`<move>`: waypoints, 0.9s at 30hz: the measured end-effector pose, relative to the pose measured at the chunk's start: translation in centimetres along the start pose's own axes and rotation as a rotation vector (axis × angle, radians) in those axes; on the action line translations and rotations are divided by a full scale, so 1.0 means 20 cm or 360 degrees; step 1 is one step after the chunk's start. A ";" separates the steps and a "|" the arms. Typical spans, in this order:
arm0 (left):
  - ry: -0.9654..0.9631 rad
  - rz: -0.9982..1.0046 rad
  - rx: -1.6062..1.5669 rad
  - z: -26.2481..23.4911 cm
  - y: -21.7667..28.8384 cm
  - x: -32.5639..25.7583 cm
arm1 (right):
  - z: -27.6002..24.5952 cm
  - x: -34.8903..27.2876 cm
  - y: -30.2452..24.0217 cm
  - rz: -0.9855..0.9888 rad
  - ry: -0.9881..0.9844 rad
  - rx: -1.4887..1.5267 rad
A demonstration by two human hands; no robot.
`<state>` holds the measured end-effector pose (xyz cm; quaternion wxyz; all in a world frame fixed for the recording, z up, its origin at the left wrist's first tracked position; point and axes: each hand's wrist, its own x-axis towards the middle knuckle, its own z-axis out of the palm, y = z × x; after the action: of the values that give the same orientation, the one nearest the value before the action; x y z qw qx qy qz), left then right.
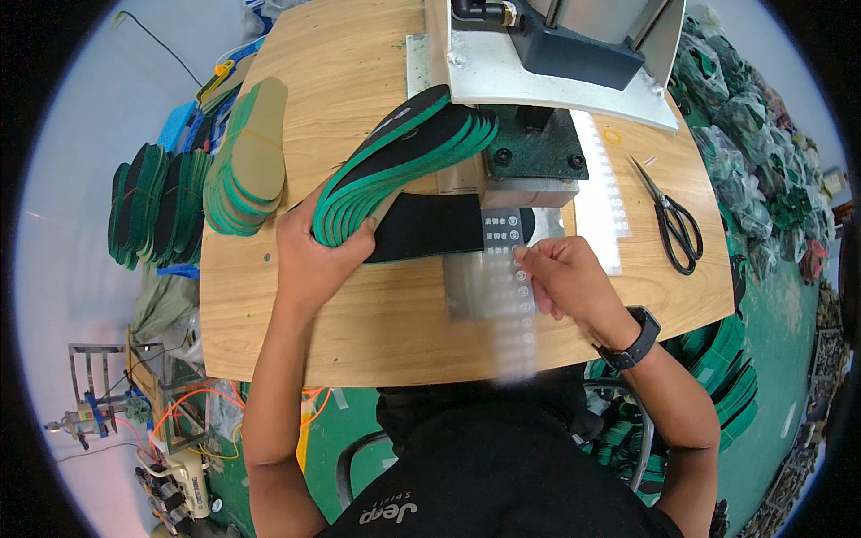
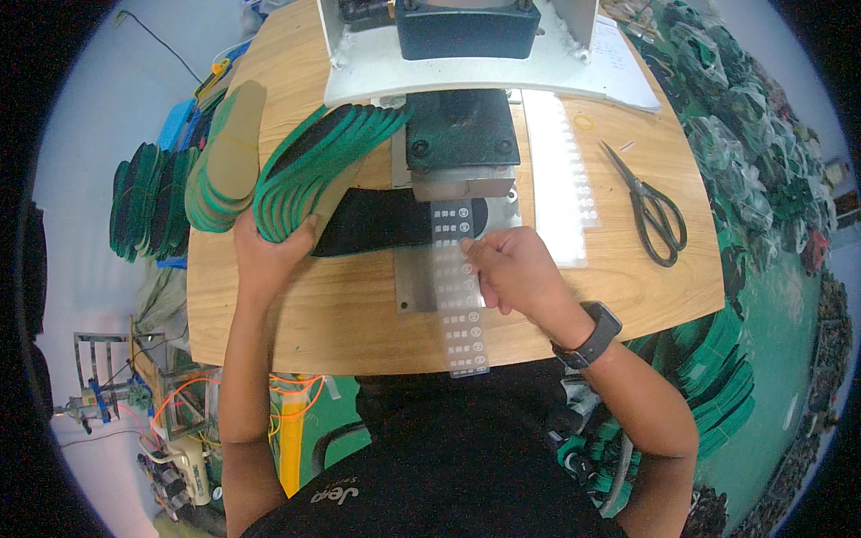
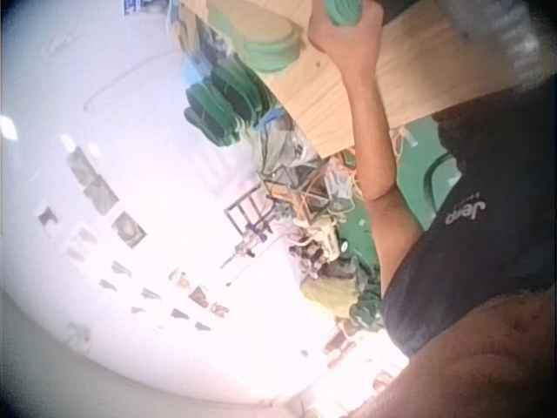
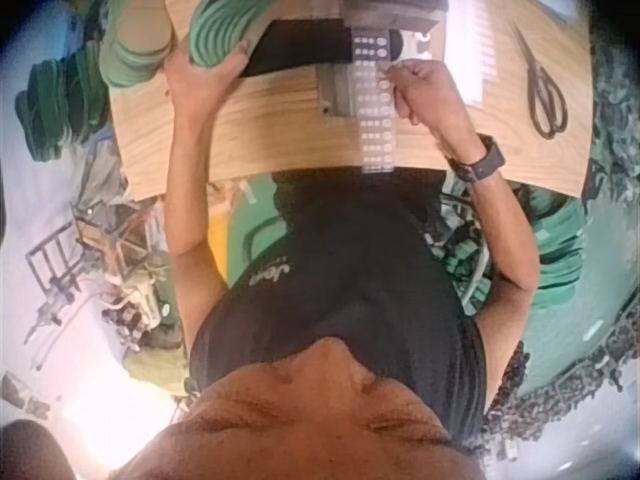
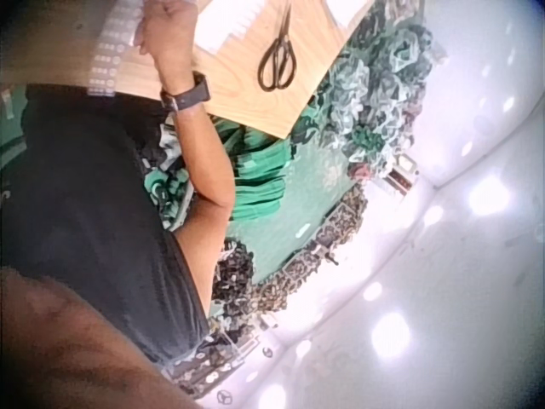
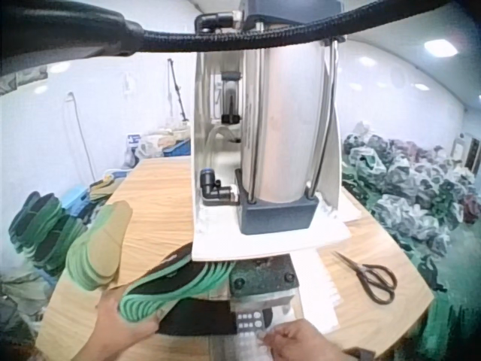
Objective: The person applies stickers to the heel area of shoe insoles and cuts a plastic strip using scissors.
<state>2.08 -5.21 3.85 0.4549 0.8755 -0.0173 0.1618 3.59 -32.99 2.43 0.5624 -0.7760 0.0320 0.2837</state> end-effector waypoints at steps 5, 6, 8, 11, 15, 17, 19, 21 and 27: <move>0.0017 0.0031 -0.0049 0.02 0.00 0.00 | 0.00 0.00 0.02 0.0002 0.0013 0.0051; 0.0032 0.0043 -0.0027 0.02 0.00 0.00 | 0.00 0.00 0.01 0.0006 0.0011 0.0058; 0.0055 0.0064 0.0011 0.02 -0.01 0.00 | 0.00 0.00 0.00 0.0021 0.0010 0.0072; 0.0030 0.0078 -0.0017 0.03 0.01 -0.01 | -0.01 0.01 0.00 0.0065 -0.0001 0.0097; 0.0017 0.0147 0.0021 0.04 0.01 -0.01 | 0.00 0.00 0.00 0.0064 0.0033 0.0091; 0.0062 0.0265 0.0028 0.06 -0.02 -0.01 | 0.00 0.00 -0.01 0.0063 0.0025 0.0109; -0.0208 0.0157 0.0191 0.04 -0.03 -0.01 | 0.00 -0.01 -0.01 0.0034 0.0015 0.0102; -0.0395 0.0374 0.0566 0.02 0.01 0.01 | 0.00 -0.01 0.00 0.0015 0.0014 0.0093; -0.0470 0.0521 0.0942 0.07 0.02 0.02 | 0.00 -0.02 0.02 0.0009 -0.0009 0.0122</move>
<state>2.75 -6.54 3.43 0.1426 0.9688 -0.1749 0.1024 3.12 -33.25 2.39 0.5910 -0.7530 0.0436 0.2861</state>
